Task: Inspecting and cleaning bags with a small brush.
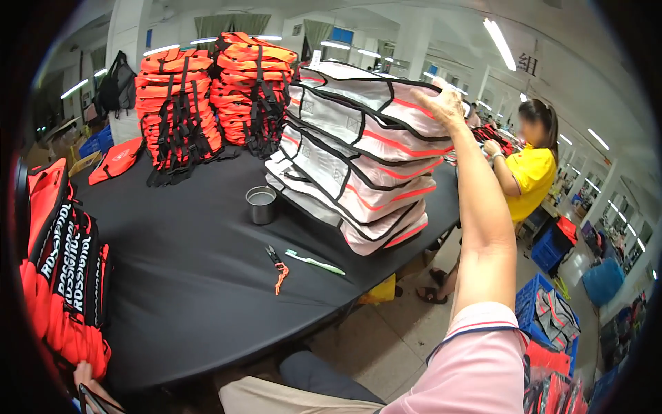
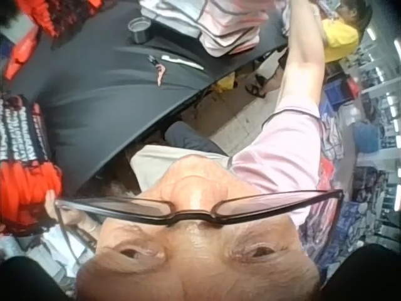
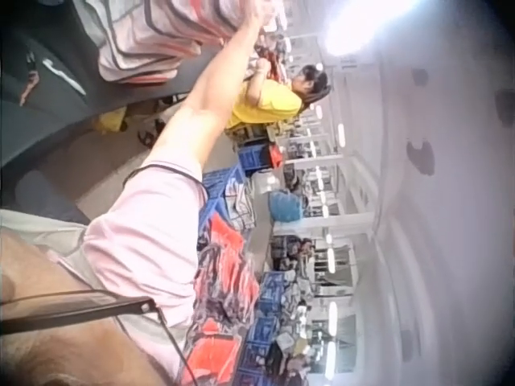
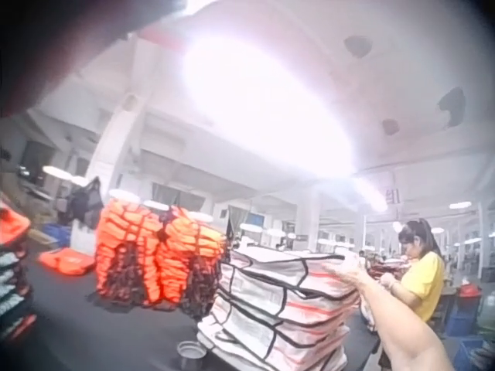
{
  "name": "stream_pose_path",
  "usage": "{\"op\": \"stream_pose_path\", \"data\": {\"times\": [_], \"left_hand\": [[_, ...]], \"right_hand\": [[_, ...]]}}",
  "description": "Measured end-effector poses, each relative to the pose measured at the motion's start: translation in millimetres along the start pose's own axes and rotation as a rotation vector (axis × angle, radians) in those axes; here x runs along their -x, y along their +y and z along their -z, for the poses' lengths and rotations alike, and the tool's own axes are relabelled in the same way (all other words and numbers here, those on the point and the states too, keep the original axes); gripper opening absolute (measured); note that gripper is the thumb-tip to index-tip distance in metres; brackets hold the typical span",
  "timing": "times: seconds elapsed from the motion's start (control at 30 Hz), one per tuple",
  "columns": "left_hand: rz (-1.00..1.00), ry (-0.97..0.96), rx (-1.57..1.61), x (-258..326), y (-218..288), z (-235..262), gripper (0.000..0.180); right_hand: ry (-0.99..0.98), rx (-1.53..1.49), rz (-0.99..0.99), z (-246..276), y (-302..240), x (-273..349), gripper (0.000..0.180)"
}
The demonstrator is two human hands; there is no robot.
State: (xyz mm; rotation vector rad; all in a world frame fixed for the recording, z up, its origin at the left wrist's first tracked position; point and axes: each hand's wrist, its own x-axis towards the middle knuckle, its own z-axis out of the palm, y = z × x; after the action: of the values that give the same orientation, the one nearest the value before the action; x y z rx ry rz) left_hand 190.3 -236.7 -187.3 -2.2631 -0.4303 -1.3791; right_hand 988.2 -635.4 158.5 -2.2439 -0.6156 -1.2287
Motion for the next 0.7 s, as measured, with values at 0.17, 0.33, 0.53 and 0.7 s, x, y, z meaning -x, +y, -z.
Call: {"op": "stream_pose_path", "data": {"times": [0.17,0.33,0.53,0.7], "left_hand": [[0.295,-0.167,0.148,-92.9,153.6,-21.3,0.015],[0.439,-0.286,0.295,-92.2,160.4,-24.3,0.023],[0.551,-0.159,0.477,-127.4,183.0,-40.7,0.02],[0.64,-0.129,0.795,-156.7,225.1,-65.5,0.021]], "right_hand": [[0.031,-0.08,0.025,-36.3,16.0,17.8,0.054],[0.358,-0.196,0.042,-37.2,6.6,18.0,0.045],[0.741,-0.074,0.143,34.4,-25.8,-23.9,0.044],[0.858,-0.012,0.248,95.9,-62.4,-47.6,0.045]]}}
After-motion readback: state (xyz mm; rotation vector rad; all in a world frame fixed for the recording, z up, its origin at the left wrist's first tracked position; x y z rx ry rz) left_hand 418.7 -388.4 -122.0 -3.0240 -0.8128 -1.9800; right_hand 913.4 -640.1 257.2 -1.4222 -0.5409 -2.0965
